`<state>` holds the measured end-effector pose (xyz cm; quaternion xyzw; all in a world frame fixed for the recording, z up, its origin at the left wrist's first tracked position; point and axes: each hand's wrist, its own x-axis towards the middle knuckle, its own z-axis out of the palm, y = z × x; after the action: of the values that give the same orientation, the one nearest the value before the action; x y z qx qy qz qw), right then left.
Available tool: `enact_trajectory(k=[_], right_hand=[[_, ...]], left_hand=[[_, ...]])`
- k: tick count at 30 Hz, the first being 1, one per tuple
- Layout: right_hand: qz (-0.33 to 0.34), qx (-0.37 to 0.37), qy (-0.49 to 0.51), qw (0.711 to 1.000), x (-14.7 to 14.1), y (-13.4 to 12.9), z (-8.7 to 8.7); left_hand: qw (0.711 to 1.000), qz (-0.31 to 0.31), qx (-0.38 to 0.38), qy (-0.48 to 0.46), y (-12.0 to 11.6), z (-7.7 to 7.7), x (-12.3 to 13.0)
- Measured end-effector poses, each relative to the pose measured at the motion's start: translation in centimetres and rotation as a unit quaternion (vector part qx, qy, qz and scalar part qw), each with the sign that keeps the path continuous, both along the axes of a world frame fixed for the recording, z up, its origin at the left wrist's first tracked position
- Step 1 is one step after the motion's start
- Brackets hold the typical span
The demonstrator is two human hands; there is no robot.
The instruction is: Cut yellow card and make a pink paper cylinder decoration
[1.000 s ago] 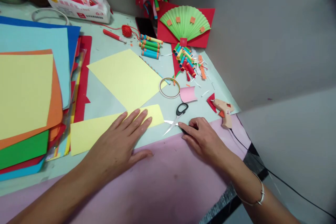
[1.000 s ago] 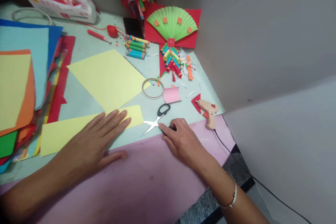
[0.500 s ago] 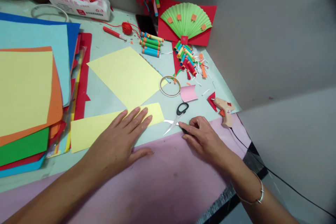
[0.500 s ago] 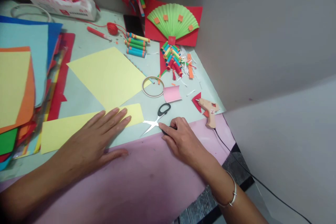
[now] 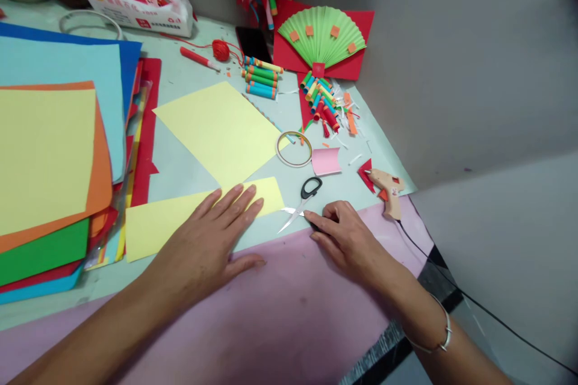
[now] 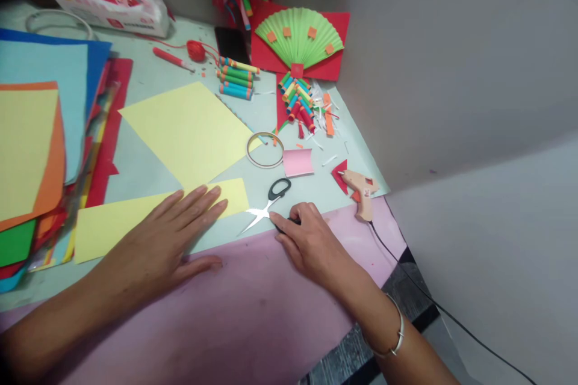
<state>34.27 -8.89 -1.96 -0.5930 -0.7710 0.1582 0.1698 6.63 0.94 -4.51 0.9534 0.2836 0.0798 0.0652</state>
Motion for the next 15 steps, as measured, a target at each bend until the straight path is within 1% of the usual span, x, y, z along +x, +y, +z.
enact_trajectory(k=[7, 15], right_hand=[[0.007, -0.004, -0.003, 1.000, -0.15, 0.12, -0.06], [0.012, -0.009, -0.009, 1.000, -0.63, 0.12, -0.21]], left_hand=[[1.000, -0.001, -0.005, 0.003, 0.05, -0.16, -0.06], [1.000, 0.001, -0.023, -0.018, 0.05, -0.10, -0.03]])
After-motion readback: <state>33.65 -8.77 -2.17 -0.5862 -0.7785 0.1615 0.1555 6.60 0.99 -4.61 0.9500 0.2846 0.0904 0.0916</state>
